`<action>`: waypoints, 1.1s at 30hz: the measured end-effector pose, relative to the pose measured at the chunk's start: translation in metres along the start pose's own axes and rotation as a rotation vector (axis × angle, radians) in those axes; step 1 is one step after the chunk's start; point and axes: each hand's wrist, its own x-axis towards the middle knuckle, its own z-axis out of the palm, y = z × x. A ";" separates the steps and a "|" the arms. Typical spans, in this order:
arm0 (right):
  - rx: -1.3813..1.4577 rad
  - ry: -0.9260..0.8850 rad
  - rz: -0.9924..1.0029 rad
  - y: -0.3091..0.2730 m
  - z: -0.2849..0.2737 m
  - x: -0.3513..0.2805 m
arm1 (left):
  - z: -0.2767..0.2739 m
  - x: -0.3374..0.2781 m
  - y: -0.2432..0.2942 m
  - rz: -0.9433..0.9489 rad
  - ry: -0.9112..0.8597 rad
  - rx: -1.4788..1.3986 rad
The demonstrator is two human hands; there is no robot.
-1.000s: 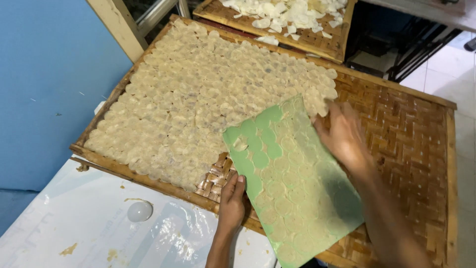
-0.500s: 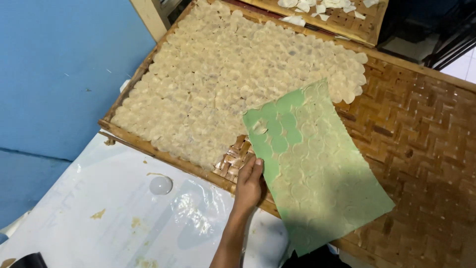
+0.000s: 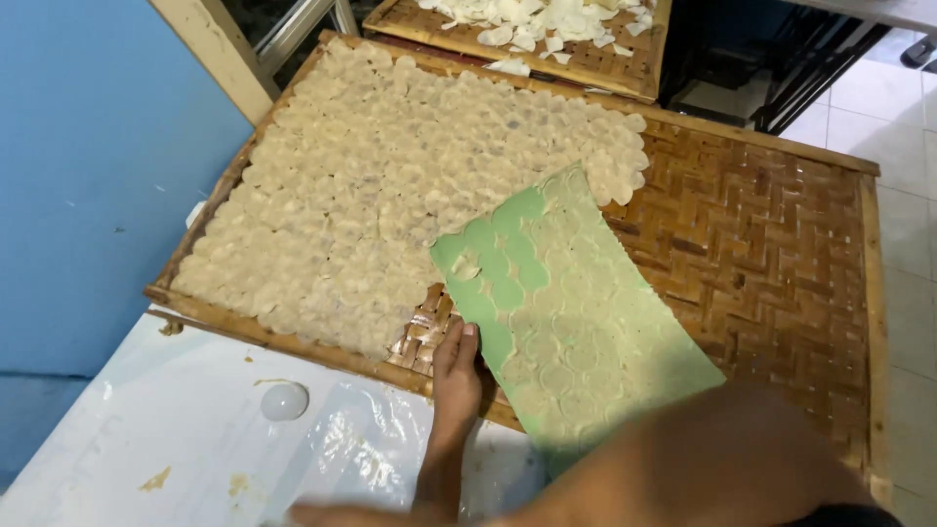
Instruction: Cutting dough into small circular shapes and placing them on a drying tray.
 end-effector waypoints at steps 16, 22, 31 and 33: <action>0.112 0.385 0.963 0.069 -0.101 -0.197 | 0.046 -0.052 0.021 0.248 0.560 0.271; -0.075 0.366 0.776 0.084 -0.096 -0.170 | 0.027 -0.102 0.021 0.004 0.293 0.244; -0.282 0.307 0.714 0.130 -0.070 -0.164 | 0.002 -0.124 -0.008 -0.144 0.270 0.252; -0.292 0.330 0.700 0.128 -0.066 -0.161 | 0.002 -0.123 -0.007 -0.103 0.253 0.255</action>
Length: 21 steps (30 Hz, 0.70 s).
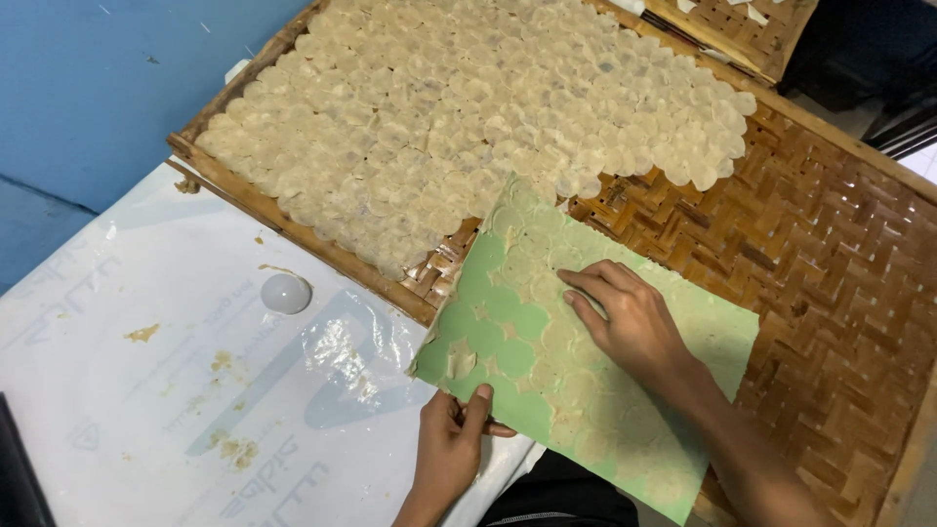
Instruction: Cutting dough into small circular shapes and placing them on a drying tray.
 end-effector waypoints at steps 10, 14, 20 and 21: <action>-0.122 0.104 -0.131 -0.007 0.016 0.004 | -0.004 0.003 -0.009 0.032 -0.030 0.006; -0.039 0.106 -0.070 -0.001 0.023 0.007 | -0.003 0.003 -0.006 0.031 -0.026 0.012; 0.119 0.101 -0.057 -0.010 0.018 0.011 | -0.004 0.004 -0.011 0.031 -0.026 0.055; 0.168 0.103 -0.010 -0.012 0.018 0.011 | -0.004 0.005 -0.013 0.041 -0.010 0.058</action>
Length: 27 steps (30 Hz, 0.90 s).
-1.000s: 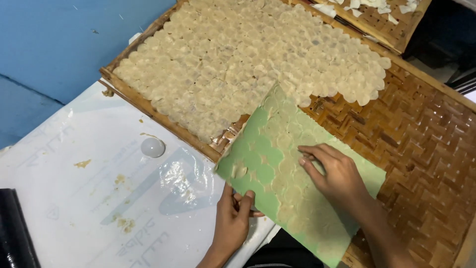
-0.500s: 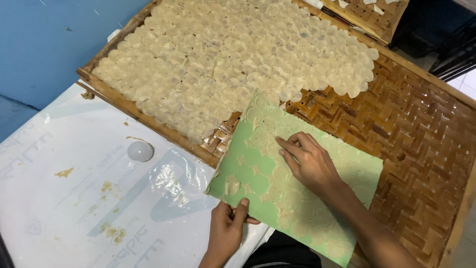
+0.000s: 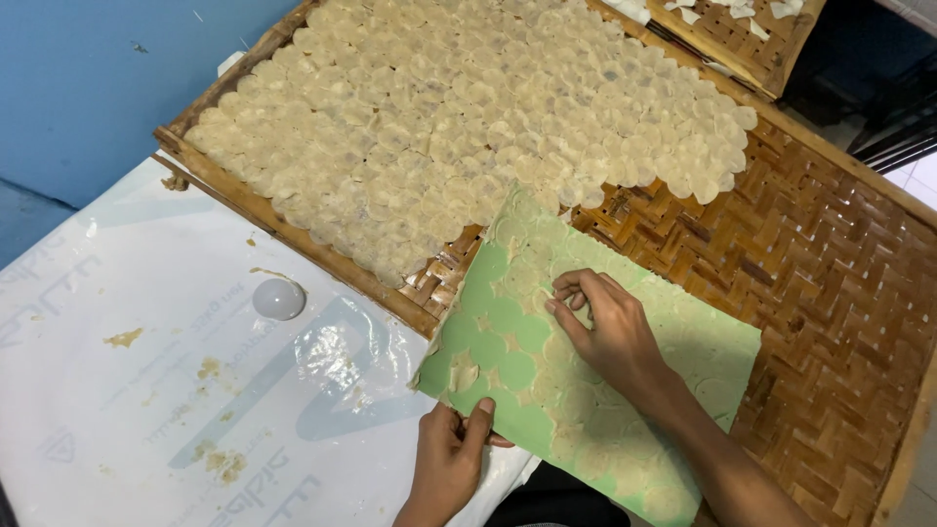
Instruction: Cutting dough into small circular shapes and placing them on a drying tray.
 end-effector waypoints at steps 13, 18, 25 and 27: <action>0.144 0.004 0.063 -0.015 -0.020 -0.005 | -0.001 0.000 -0.003 0.001 0.014 0.020; 0.161 0.077 0.273 0.026 -0.037 0.004 | 0.000 0.001 0.001 -0.007 -0.009 -0.061; -0.039 0.175 0.193 0.149 -0.035 0.029 | 0.000 0.001 -0.002 -0.015 0.009 -0.056; -0.075 0.238 0.206 0.161 -0.035 0.044 | 0.001 0.001 -0.002 -0.014 0.015 -0.042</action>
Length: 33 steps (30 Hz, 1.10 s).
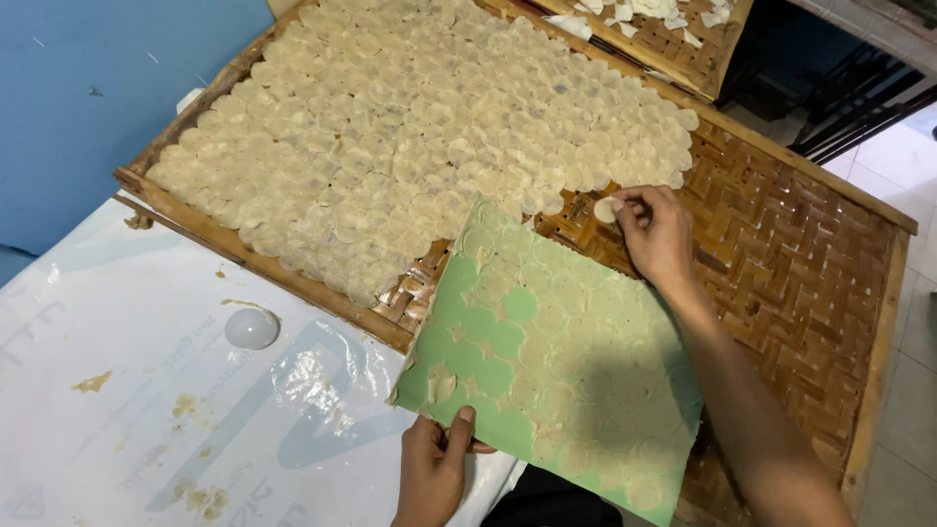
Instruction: Cutting dough into small circular shapes and placing them on a drying tray.
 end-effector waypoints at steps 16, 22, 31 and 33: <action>-0.249 0.170 -0.191 -0.028 0.009 0.001 | 0.000 -0.001 0.008 0.027 -0.039 0.037; -0.125 -0.251 -0.104 -0.124 -0.011 -0.066 | -0.002 0.000 0.004 0.000 -0.044 0.030; -0.139 -0.190 -0.138 -0.131 0.007 -0.064 | -0.001 -0.001 0.009 -0.007 -0.059 0.036; -0.116 -0.165 -0.149 -0.138 0.003 -0.063 | -0.001 -0.002 0.009 0.002 -0.061 0.036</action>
